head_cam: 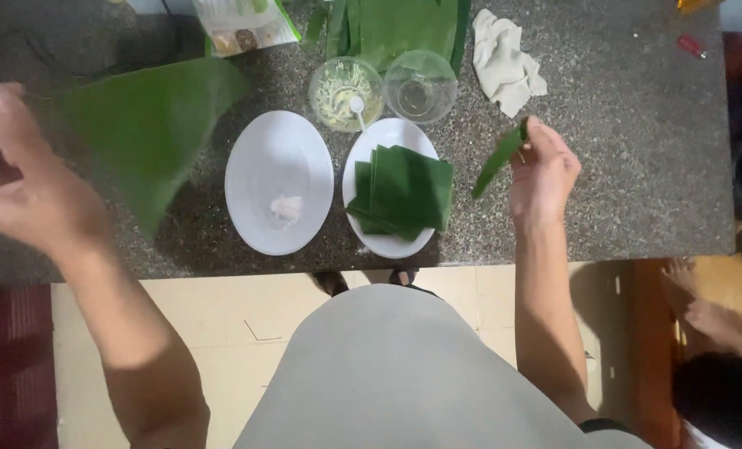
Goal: Tearing banana leaves into smaller pieces, folding them, and wiping them clean.
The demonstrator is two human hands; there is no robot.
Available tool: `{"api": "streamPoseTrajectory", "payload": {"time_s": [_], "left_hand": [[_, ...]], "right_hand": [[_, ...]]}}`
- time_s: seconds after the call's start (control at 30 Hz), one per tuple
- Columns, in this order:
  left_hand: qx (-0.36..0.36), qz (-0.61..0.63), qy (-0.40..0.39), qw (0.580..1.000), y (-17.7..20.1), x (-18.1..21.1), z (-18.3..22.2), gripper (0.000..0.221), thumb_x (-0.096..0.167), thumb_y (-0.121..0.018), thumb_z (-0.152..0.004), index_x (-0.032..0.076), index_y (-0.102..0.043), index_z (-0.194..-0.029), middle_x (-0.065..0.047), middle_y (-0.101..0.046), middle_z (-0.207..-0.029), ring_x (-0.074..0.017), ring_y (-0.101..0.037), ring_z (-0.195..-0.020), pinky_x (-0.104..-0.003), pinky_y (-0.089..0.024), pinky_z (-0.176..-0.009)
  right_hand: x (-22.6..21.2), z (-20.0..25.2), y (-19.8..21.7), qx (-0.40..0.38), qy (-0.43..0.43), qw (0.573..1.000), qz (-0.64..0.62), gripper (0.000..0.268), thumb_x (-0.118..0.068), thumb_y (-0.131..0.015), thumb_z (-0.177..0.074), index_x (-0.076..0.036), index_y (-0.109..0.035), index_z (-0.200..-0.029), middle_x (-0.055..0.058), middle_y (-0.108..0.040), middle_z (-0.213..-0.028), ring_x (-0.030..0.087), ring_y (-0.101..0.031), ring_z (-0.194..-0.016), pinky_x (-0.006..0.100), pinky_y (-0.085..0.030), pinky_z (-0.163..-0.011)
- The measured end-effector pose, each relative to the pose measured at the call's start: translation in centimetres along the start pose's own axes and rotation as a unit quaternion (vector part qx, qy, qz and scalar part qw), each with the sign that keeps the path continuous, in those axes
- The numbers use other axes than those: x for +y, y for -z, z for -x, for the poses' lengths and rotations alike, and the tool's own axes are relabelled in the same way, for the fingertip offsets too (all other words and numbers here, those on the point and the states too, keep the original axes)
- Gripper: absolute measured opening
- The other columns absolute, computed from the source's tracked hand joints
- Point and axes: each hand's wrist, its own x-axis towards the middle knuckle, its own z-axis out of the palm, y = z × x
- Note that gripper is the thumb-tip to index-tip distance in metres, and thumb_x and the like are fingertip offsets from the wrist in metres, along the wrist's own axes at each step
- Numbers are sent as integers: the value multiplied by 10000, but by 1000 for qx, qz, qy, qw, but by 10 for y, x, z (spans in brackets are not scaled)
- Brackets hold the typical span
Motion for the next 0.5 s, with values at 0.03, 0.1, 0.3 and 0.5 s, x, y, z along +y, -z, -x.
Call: {"api": "streamPoseTrajectory", "payload": {"time_s": [0.03, 0.1, 0.3, 0.5], "left_hand": [[-1, -2, 3, 1000, 1, 2, -1, 309, 286, -562, -1095, -4, -585, -995, -48, -420, -819, -144, -323, -726, -308, -253, -682], [3, -49, -82, 995, 0, 5, -4, 212, 127, -531, -1092, -63, -599, -1027, -171, -581, -951, -278, -548, -887, -383, -455, -797], [-29, -27, -83, 996, 5, 17, -8, 235, 131, -500, -1133, -65, -512, -1004, -188, -534, -959, -292, -529, -938, -400, -442, -916], [9, -40, -51, 998, 1, 28, -9, 242, 154, -525, -1101, -63, -555, -997, -169, -571, -977, -268, -553, -935, -378, -462, -884]], "right_hand": [[4, -3, 0, 0, -3, 1000, 2, 105, -65, -602, -890, -7, -647, -814, 86, -623, -745, 192, -610, -689, 302, -555, -702], [10, -11, -3, -40, -14, 998, 43, 153, -73, -645, -847, -108, -638, -698, 0, -637, -711, 125, -591, -705, 289, -500, -790], [58, -21, 4, -114, -153, 979, 77, 194, 7, -566, -902, -65, -634, -736, 53, -648, -697, 157, -609, -700, 310, -529, -781], [112, -25, 2, -36, -230, 952, 199, 45, -15, -585, -922, 21, -601, -902, 105, -638, -830, 164, -636, -710, 222, -610, -693]]}}
